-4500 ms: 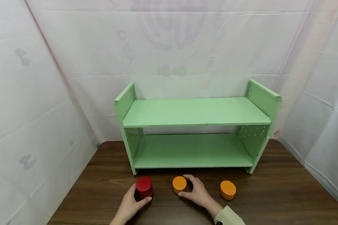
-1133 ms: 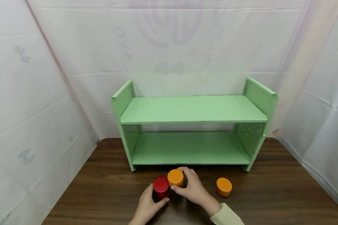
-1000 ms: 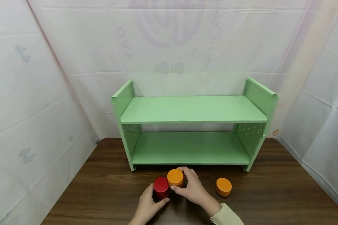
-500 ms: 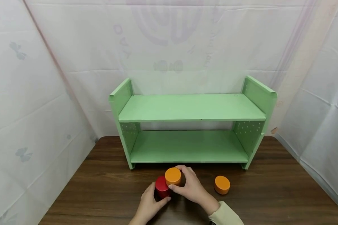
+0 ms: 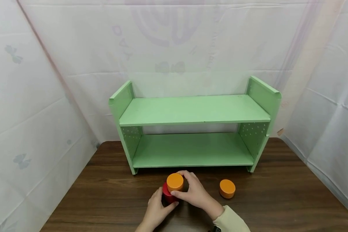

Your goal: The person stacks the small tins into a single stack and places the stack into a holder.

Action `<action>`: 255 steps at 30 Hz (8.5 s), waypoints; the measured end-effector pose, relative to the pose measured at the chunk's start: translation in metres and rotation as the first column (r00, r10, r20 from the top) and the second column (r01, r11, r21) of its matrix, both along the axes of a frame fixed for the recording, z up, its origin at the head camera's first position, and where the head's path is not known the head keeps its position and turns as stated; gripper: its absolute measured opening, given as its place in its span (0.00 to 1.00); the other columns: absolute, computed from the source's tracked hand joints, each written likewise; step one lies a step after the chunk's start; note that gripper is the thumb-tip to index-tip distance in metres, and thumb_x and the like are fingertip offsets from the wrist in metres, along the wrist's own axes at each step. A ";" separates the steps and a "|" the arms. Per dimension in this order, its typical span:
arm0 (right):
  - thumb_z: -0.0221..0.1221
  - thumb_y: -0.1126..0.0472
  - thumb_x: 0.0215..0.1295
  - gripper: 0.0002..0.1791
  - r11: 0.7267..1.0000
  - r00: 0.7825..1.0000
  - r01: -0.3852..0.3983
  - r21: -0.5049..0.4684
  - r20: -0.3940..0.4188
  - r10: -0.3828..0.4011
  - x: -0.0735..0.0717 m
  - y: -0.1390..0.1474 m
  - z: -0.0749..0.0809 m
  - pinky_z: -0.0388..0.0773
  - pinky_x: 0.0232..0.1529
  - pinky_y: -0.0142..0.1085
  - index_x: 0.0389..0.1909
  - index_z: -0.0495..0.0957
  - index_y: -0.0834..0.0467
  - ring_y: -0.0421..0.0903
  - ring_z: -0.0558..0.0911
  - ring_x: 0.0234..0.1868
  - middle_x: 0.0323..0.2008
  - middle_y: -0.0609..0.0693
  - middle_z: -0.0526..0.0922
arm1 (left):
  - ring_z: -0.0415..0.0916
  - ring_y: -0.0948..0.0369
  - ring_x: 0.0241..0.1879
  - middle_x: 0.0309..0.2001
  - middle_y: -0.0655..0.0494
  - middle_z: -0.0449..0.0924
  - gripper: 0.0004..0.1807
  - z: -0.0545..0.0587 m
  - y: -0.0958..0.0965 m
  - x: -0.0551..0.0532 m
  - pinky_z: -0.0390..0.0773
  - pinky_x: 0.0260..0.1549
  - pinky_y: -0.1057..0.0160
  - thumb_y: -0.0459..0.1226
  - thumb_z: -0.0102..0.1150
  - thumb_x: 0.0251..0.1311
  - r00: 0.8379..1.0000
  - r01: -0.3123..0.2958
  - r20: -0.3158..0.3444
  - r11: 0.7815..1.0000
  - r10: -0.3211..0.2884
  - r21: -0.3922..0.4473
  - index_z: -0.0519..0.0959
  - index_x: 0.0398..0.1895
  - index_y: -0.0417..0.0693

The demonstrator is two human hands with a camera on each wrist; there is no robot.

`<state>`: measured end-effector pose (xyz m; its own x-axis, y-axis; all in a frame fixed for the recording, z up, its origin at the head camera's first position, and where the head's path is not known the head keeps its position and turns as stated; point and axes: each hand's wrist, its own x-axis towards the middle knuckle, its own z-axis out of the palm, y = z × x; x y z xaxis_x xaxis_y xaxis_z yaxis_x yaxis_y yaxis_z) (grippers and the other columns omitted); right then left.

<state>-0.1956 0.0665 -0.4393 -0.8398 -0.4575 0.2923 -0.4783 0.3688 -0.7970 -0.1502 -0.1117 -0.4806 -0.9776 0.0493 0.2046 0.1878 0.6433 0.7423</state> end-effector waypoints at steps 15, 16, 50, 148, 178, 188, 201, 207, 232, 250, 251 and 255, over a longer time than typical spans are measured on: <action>0.67 0.45 0.55 0.32 1.000 0.999 0.000 -0.004 0.032 0.000 -0.008 0.005 -0.004 0.72 0.49 0.46 0.57 0.70 0.53 0.47 0.72 0.50 0.49 0.47 0.77 | 0.73 0.48 0.49 0.47 0.49 0.77 0.32 -0.004 0.010 -0.008 0.67 0.46 0.37 0.51 0.70 0.49 1.000 -0.021 0.011 1.000 0.021 -0.003 0.72 0.52 0.42; 0.67 0.45 0.55 0.32 1.000 1.000 0.001 -0.002 0.030 -0.001 -0.008 0.005 -0.003 0.72 0.49 0.46 0.57 0.70 0.53 0.47 0.72 0.49 0.50 0.47 0.77 | 0.73 0.48 0.50 0.47 0.49 0.77 0.32 -0.004 0.010 -0.009 0.66 0.46 0.37 0.51 0.70 0.49 1.000 -0.023 0.010 1.000 0.023 -0.002 0.72 0.52 0.42; 0.65 0.42 0.55 0.34 0.998 0.999 -0.012 0.063 0.052 0.009 -0.012 0.012 -0.012 0.72 0.51 0.50 0.59 0.68 0.53 0.48 0.72 0.52 0.52 0.48 0.75 | 0.72 0.48 0.49 0.49 0.49 0.77 0.35 -0.014 0.010 -0.017 0.67 0.44 0.38 0.51 0.71 0.46 1.000 -0.003 0.031 1.000 0.004 -0.028 0.71 0.54 0.44; 0.71 0.50 0.49 0.32 0.919 0.991 0.047 0.392 -0.130 0.005 -0.034 0.066 0.016 0.65 0.57 0.58 0.54 0.75 0.60 0.55 0.73 0.54 0.51 0.54 0.78 | 0.70 0.48 0.51 0.50 0.47 0.76 0.37 -0.008 0.007 -0.012 0.62 0.49 0.35 0.53 0.70 0.48 0.999 -0.004 0.046 1.000 0.003 0.010 0.69 0.56 0.41; 0.71 0.45 0.47 0.35 0.860 0.951 0.201 0.470 -0.303 -0.057 -0.018 0.129 0.003 0.69 0.51 0.53 0.54 0.74 0.59 0.51 0.74 0.50 0.48 0.52 0.80 | 0.70 0.46 0.52 0.51 0.46 0.76 0.35 -0.010 0.010 -0.016 0.61 0.51 0.34 0.51 0.70 0.48 1.000 0.008 0.028 1.000 -0.009 0.021 0.70 0.55 0.41; 0.71 0.43 0.46 0.38 0.851 0.944 0.252 0.461 -0.310 -0.111 -0.012 0.144 -0.004 0.70 0.43 0.45 0.56 0.73 0.59 0.44 0.72 0.42 0.45 0.48 0.78 | 0.70 0.47 0.52 0.51 0.47 0.76 0.36 -0.009 0.006 -0.017 0.61 0.50 0.35 0.51 0.70 0.48 1.000 0.001 0.014 1.000 -0.002 0.026 0.70 0.56 0.41; 0.72 0.42 0.44 0.42 0.843 0.947 0.284 0.456 -0.269 -0.173 -0.013 0.156 -0.016 0.71 0.49 0.54 0.56 0.72 0.62 0.51 0.75 0.48 0.49 0.52 0.78 | 0.70 0.45 0.53 0.52 0.45 0.75 0.37 -0.009 0.006 -0.014 0.61 0.51 0.34 0.51 0.70 0.48 1.000 0.012 0.029 1.000 -0.012 0.027 0.69 0.57 0.40; 0.71 0.39 0.44 0.44 0.850 0.957 0.265 0.454 -0.229 -0.176 -0.014 0.158 -0.020 0.70 0.51 0.54 0.58 0.71 0.62 0.53 0.74 0.51 0.52 0.54 0.78 | 0.69 0.44 0.53 0.53 0.44 0.75 0.38 -0.010 0.009 -0.015 0.61 0.50 0.34 0.51 0.70 0.48 0.999 0.023 0.028 0.999 -0.024 0.041 0.69 0.58 0.39; 0.70 0.39 0.45 0.43 0.857 0.981 0.191 0.478 -0.131 -0.145 -0.020 0.166 -0.025 0.72 0.46 0.53 0.57 0.71 0.62 0.52 0.75 0.47 0.50 0.54 0.78 | 0.68 0.41 0.55 0.55 0.40 0.73 0.40 -0.010 0.010 -0.014 0.60 0.50 0.31 0.52 0.68 0.50 0.998 0.045 0.051 0.998 -0.047 0.048 0.68 0.59 0.36; 0.68 0.37 0.46 0.36 0.841 0.979 0.194 0.504 -0.154 -0.134 -0.023 0.166 -0.027 0.72 0.43 0.48 0.48 0.75 0.59 0.47 0.76 0.42 0.43 0.48 0.80 | 0.69 0.41 0.54 0.54 0.40 0.73 0.40 -0.011 0.008 -0.013 0.59 0.50 0.30 0.53 0.68 0.50 0.997 0.037 0.060 0.998 -0.040 0.044 0.68 0.59 0.36; 0.68 0.37 0.46 0.36 0.838 0.978 0.201 0.508 -0.160 -0.137 -0.022 0.166 -0.027 0.72 0.43 0.48 0.48 0.75 0.59 0.47 0.76 0.42 0.43 0.48 0.80 | 0.69 0.41 0.54 0.54 0.40 0.73 0.40 -0.011 0.008 -0.013 0.59 0.50 0.30 0.53 0.68 0.50 0.997 0.038 0.059 0.998 -0.040 0.044 0.68 0.59 0.36; 0.68 0.37 0.46 0.36 0.822 0.968 0.232 0.519 -0.206 -0.144 -0.021 0.163 -0.026 0.73 0.43 0.46 0.48 0.76 0.59 0.46 0.76 0.41 0.43 0.48 0.80 | 0.69 0.42 0.54 0.54 0.41 0.74 0.39 -0.011 0.009 -0.012 0.60 0.49 0.31 0.53 0.68 0.50 0.998 0.041 0.050 0.998 -0.043 0.044 0.68 0.59 0.37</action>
<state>-0.2163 0.2299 -0.4653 -0.8917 -0.4165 0.1775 -0.4526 0.8108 -0.3711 -0.1619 -0.1030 -0.4914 -0.9840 0.0832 0.1573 0.1754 0.6032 0.7780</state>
